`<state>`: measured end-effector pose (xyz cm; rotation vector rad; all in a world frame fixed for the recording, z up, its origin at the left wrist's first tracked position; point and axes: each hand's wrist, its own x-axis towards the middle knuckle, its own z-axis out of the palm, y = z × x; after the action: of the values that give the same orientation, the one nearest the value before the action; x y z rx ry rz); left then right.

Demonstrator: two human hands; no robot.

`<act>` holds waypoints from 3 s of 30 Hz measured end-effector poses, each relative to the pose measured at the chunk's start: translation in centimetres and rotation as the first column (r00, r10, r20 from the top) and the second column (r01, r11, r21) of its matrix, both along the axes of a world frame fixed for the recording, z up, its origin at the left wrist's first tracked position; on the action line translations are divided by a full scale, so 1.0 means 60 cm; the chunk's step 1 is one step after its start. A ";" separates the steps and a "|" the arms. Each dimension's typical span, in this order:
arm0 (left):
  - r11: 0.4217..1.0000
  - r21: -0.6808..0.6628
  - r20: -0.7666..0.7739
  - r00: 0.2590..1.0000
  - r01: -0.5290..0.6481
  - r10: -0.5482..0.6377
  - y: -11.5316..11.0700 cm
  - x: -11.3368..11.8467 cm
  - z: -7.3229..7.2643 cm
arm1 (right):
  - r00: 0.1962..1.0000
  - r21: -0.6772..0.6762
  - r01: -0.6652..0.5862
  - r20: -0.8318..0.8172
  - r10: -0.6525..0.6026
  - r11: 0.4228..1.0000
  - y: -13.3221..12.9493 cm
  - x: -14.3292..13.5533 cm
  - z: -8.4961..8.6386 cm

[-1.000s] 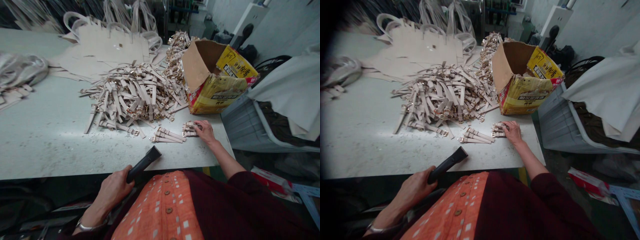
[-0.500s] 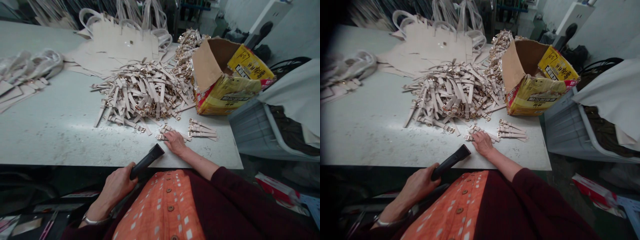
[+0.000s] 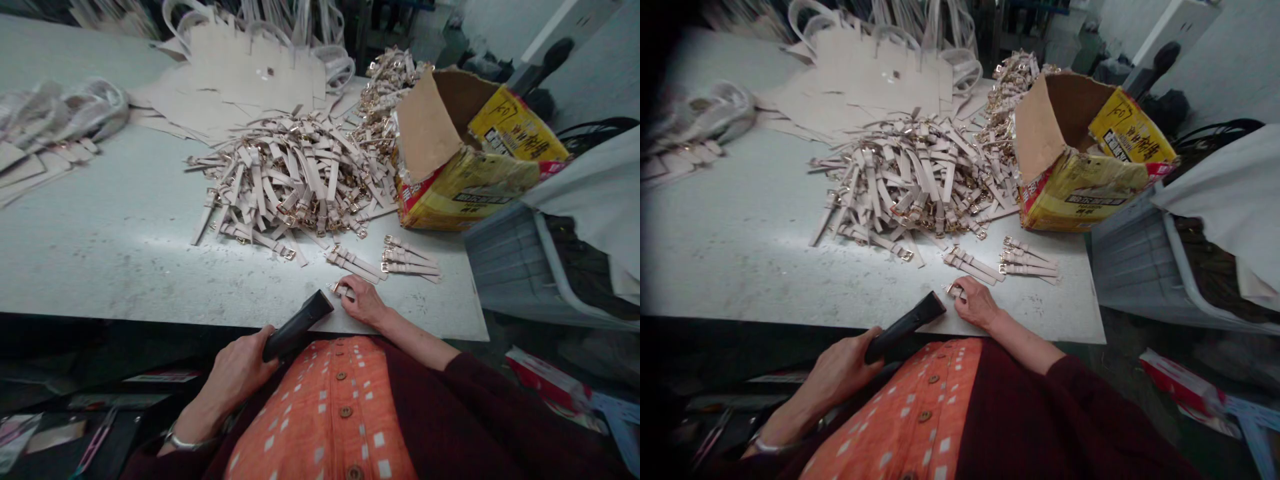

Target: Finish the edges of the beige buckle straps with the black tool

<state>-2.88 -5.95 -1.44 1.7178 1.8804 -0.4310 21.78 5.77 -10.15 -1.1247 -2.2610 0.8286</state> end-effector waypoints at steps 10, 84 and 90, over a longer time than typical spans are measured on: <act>1.000 -0.014 0.057 0.998 -0.022 0.023 -0.007 0.001 0.020 | 0.982 -0.092 -0.087 0.157 0.101 0.992 -0.012 -0.025 0.028; 0.999 -0.022 -0.014 0.999 0.030 -0.030 0.034 -0.002 0.009 | 0.955 -0.141 0.020 0.297 0.023 0.990 -0.013 -0.003 0.034; 1.000 -0.007 0.007 1.000 0.003 -0.003 0.032 -0.006 0.010 | 0.919 -0.157 -0.011 0.387 0.072 0.988 -0.005 -0.009 0.053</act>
<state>-3.23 -4.02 -0.82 1.7156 1.8699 -0.4318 21.22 5.48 -6.97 -1.4243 -2.5879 0.8672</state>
